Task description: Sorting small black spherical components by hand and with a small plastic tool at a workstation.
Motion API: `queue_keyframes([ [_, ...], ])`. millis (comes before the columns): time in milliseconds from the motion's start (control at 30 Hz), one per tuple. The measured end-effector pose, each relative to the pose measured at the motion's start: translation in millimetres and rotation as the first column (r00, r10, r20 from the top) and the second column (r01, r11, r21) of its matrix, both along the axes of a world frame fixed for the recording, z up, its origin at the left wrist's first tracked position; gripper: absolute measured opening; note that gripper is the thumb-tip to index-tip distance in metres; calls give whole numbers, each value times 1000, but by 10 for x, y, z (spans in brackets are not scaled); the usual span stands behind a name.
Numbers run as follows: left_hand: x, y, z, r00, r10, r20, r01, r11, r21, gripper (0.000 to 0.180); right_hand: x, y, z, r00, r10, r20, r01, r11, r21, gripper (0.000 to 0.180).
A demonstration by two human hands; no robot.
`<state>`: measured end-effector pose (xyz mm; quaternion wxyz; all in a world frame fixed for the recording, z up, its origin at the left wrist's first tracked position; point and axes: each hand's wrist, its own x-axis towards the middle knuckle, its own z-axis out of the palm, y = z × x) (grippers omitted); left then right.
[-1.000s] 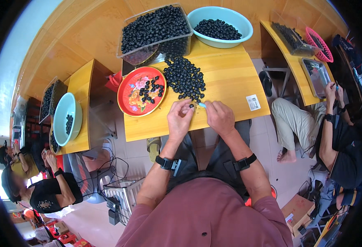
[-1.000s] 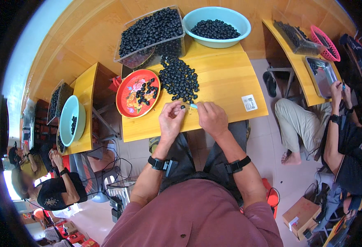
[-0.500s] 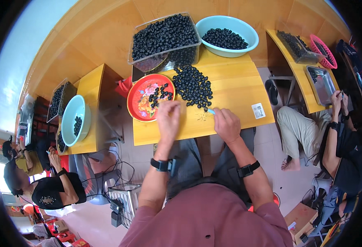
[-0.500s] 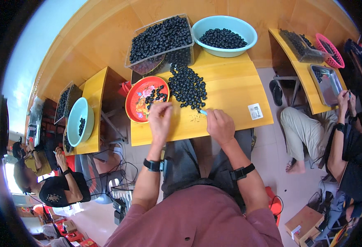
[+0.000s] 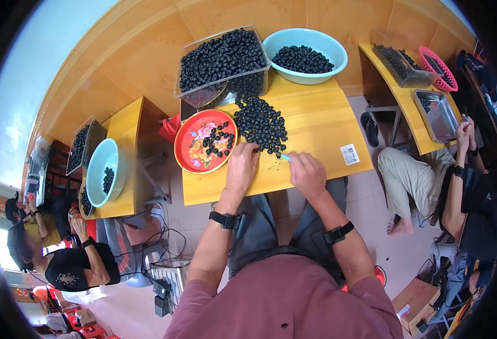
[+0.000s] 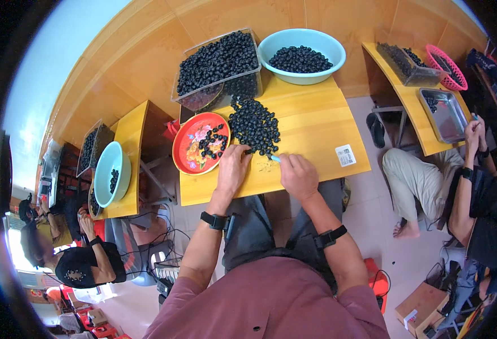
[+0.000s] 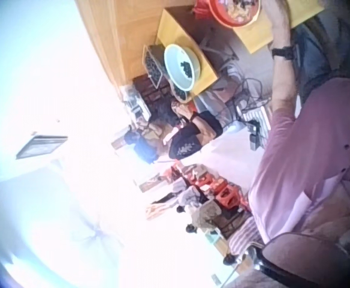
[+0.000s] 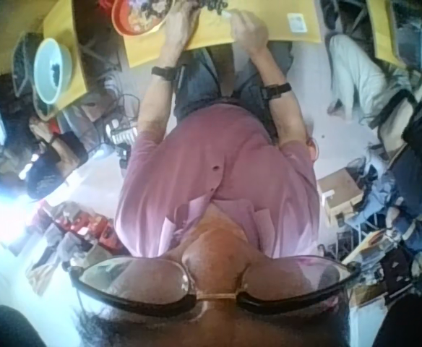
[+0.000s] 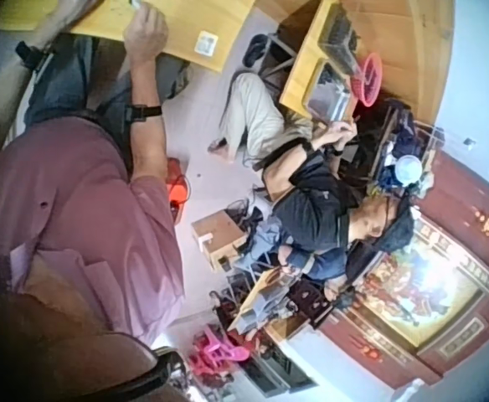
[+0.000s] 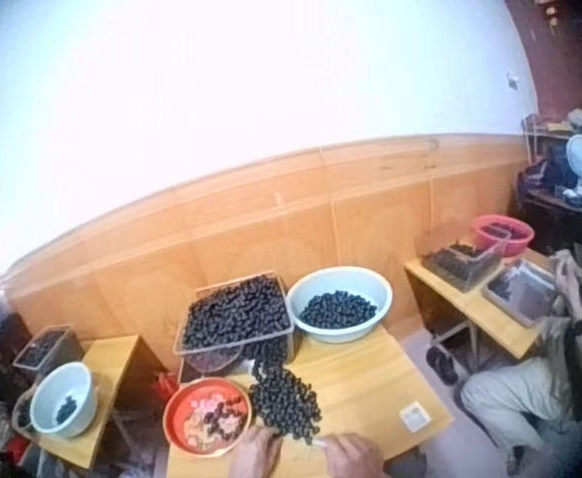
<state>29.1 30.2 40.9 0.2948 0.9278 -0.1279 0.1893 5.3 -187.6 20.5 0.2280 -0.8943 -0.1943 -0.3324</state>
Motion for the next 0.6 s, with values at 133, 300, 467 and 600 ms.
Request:
queue_keyframes([
  [133,21,-11,10,1000,9,-18,-9,1000,7,23,-15,-1,27,1000,5,-15,-5,1000,21,7],
  [300,46,-22,-20,1000,-4,-12,4,1000,-9,22,-7,4,8,1000,11,-6,-11,999,30,8],
  [467,-116,-105,-70,989,42,-140,-87,938,-335,21,-19,-6,1,1000,4,-19,-4,1000,20,9],
  [600,-243,-341,-196,958,17,-286,-199,757,-623,17,-2,-4,-11,1000,2,-10,-2,1000,24,10],
])
